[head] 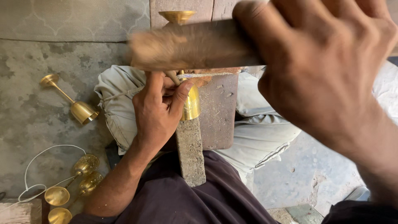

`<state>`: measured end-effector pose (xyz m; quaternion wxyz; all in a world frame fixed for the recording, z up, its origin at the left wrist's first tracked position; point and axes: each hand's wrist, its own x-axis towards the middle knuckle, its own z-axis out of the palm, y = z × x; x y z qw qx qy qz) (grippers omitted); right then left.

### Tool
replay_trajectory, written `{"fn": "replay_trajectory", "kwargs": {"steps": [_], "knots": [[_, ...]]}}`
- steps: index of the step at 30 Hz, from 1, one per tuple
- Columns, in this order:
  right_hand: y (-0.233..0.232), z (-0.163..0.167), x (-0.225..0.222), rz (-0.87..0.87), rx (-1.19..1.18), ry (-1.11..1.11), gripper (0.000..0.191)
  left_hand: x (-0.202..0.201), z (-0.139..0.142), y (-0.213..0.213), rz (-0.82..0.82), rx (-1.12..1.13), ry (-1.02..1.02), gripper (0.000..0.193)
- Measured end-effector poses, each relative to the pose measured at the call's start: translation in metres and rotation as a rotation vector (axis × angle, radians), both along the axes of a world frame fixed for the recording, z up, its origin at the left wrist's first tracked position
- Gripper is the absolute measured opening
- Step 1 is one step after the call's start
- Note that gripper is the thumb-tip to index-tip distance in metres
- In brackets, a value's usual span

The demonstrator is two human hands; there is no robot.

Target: The person sits on the floor and shapes a brass goblet clamped with rope to a stone block, holding a steel punch against the brass cup and striking it repeatedly with a wooden mallet, repositioning the punch around the rim. Finished brass goblets lie on the floor nearby.

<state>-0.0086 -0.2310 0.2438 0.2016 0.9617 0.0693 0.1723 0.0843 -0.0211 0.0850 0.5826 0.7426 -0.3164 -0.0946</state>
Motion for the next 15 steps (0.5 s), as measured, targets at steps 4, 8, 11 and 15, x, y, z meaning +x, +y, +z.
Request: {"fn": "replay_trajectory", "kwargs": {"steps": [4, 8, 11, 15], "knots": [[-0.0003, 0.005, -0.0015, 0.003, -0.002, 0.019, 0.036, -0.001, -0.0013, 0.0011, -0.004, 0.054, -0.003, 0.028], [0.0041, 0.0068, 0.0, 0.001, 0.019, 0.041, 0.036, -0.0044, -0.0064, 0.0018, 0.018, 0.003, -0.032, 0.027], [0.0063, 0.008, 0.0019, -0.011, 0.033, 0.053, 0.035, -0.004, -0.0078, 0.0003, 0.008, 0.02, -0.07, 0.027], [0.0057, 0.0062, 0.0005, -0.054, 0.04, 0.062, 0.033, -0.0021, -0.0031, -0.0018, -0.036, -0.009, -0.135, 0.028]]}}
